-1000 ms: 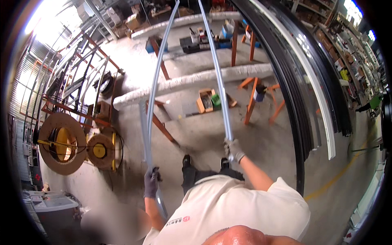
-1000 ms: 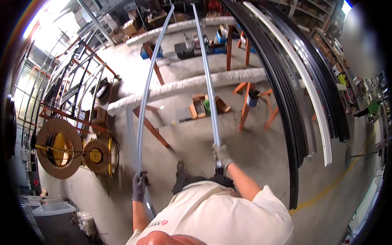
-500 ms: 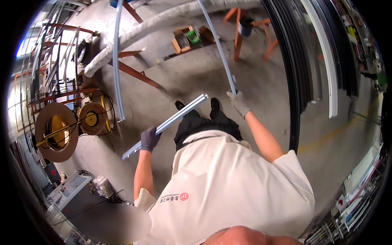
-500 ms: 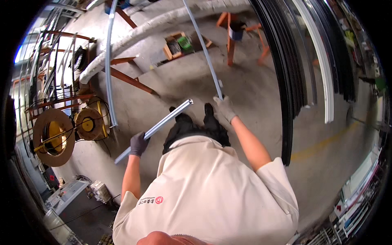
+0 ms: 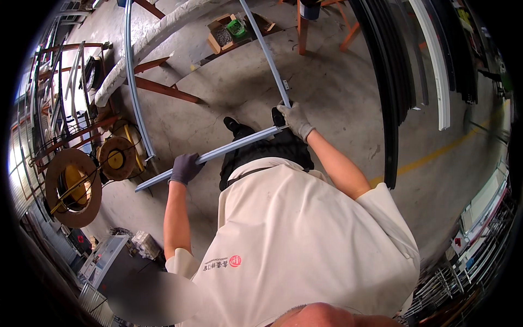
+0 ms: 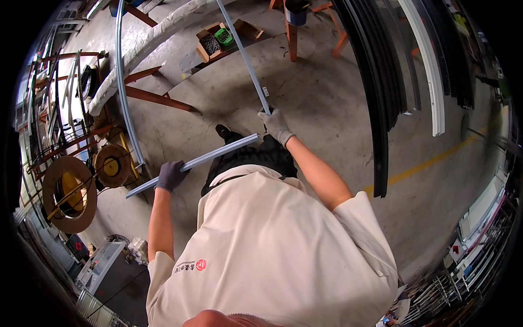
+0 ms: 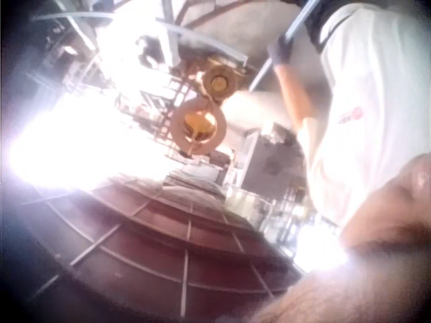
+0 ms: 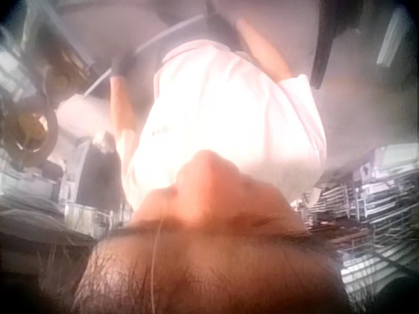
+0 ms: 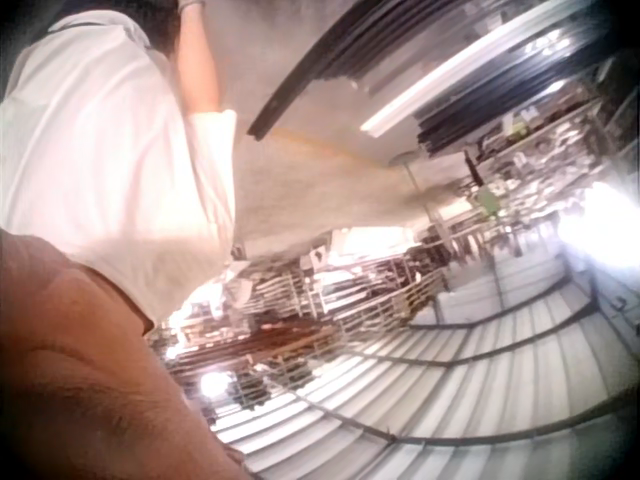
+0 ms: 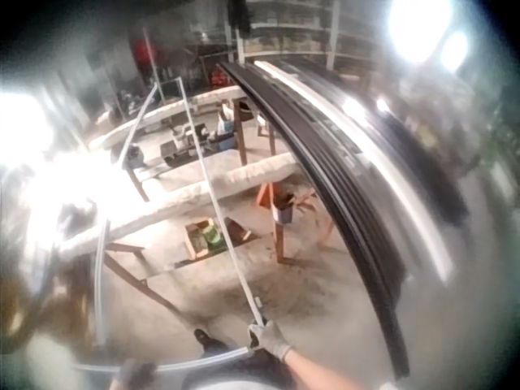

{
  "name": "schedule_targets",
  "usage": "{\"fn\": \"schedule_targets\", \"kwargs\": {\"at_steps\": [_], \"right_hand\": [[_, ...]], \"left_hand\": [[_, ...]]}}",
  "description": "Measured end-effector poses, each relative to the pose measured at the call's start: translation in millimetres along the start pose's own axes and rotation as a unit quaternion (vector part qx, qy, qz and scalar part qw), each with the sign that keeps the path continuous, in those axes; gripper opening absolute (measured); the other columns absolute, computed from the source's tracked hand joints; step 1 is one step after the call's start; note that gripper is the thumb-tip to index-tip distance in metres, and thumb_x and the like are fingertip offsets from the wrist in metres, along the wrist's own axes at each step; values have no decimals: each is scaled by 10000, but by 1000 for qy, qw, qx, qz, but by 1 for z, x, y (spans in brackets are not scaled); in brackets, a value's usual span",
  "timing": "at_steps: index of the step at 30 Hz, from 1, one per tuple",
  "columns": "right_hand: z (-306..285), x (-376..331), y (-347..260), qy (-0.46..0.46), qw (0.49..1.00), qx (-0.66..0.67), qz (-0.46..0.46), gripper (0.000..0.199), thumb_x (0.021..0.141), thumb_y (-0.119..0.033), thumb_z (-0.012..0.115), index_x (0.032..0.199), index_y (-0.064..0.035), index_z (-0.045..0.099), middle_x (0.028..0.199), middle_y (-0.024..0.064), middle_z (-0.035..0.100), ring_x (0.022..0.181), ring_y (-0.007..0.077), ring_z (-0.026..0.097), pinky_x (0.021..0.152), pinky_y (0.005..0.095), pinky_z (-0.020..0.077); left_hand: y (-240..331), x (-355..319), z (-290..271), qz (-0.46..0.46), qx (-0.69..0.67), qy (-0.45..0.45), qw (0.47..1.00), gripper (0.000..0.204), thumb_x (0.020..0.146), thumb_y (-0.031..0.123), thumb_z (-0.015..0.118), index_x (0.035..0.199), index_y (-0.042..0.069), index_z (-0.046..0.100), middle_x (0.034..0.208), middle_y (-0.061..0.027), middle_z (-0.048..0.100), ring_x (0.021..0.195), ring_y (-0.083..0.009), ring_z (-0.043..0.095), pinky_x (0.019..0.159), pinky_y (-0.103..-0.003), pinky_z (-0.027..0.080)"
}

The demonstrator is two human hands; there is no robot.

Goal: The person uses a power drill to fasten screws into metal profiles resting on a workbench. They then apply a sealant from a tube into the grooves of the assembled metal frame.

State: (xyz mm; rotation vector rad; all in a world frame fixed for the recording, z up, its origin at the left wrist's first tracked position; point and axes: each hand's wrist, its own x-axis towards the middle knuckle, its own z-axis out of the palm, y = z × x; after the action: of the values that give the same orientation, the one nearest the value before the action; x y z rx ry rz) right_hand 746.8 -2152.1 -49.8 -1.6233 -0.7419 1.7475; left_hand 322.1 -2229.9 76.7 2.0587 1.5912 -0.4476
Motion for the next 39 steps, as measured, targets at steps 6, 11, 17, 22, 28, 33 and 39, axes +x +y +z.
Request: {"fn": "schedule_targets", "kwargs": {"at_steps": [6, 11, 17, 22, 28, 33, 39], "right_hand": [[0, -6, -5, 4, 1000, -19, -8, 196, 889, -224, 675, 788, -64, 621, 639, -43, 530, 563, 83, 479, 527, 314, 393], [-2, -19, -24, -3, 1000, 18, 5, 191, 892, -220, 670, 791, -66, 621, 645, -41, 541, 563, 82, 495, 522, 307, 400], [-9, -16, -24, 10, 1000, -20, 2, 176, 890, -194, 672, 784, -66, 612, 649, -39, 544, 555, 77, 492, 510, 299, 393], [-13, -20, -32, 0, 1000, -27, -4, 175, 894, -190, 670, 784, -68, 610, 646, -41, 540, 527, 76, 473, 483, 309, 379], [-15, -23, -37, -1, 1000, -8, -9, 148, 906, -175, 664, 797, -85, 624, 658, -51, 528, 537, 62, 457, 482, 285, 370], [-26, -13, -23, -17, 1000, -7, 21, 182, 952, -276, 689, 934, -97, 658, 690, -65, 515, 598, 56, 467, 550, 269, 395], [-47, 0, -10, -42, 996, 81, -22, 577, 939, -661, 574, 1032, -95, 637, 797, -16, 618, 762, 76, 574, 724, 270, 471]], "left_hand": [[6, 6, -15, 9, -31, -16, 999, 291, 814, 393, 730, 762, 106, 727, 733, -166, 679, 718, -396, 664, 679, -488, 543], [5, 8, -15, 4, -52, -24, 998, 318, 821, 412, 734, 776, 97, 741, 745, -171, 682, 732, -400, 662, 687, -489, 538], [15, 9, -23, -14, -85, -46, 995, 334, 820, 415, 740, 799, 82, 743, 756, -183, 678, 738, -405, 655, 693, -482, 528], [17, 8, -18, -16, -104, -44, 993, 336, 819, 415, 744, 802, 79, 741, 754, -182, 674, 733, -405, 649, 686, -477, 523], [22, 10, -22, -8, -104, -37, 994, 322, 831, 410, 737, 824, 89, 753, 790, -174, 689, 746, -398, 653, 685, -471, 524], [28, 16, -23, -22, -92, -32, 995, 328, 834, 426, 731, 824, 99, 756, 792, -169, 695, 750, -394, 660, 693, -471, 529], [38, 30, -20, -19, -81, -89, 993, 334, 841, 439, 703, 869, 111, 756, 807, -177, 701, 775, -402, 670, 714, -486, 536]]}}
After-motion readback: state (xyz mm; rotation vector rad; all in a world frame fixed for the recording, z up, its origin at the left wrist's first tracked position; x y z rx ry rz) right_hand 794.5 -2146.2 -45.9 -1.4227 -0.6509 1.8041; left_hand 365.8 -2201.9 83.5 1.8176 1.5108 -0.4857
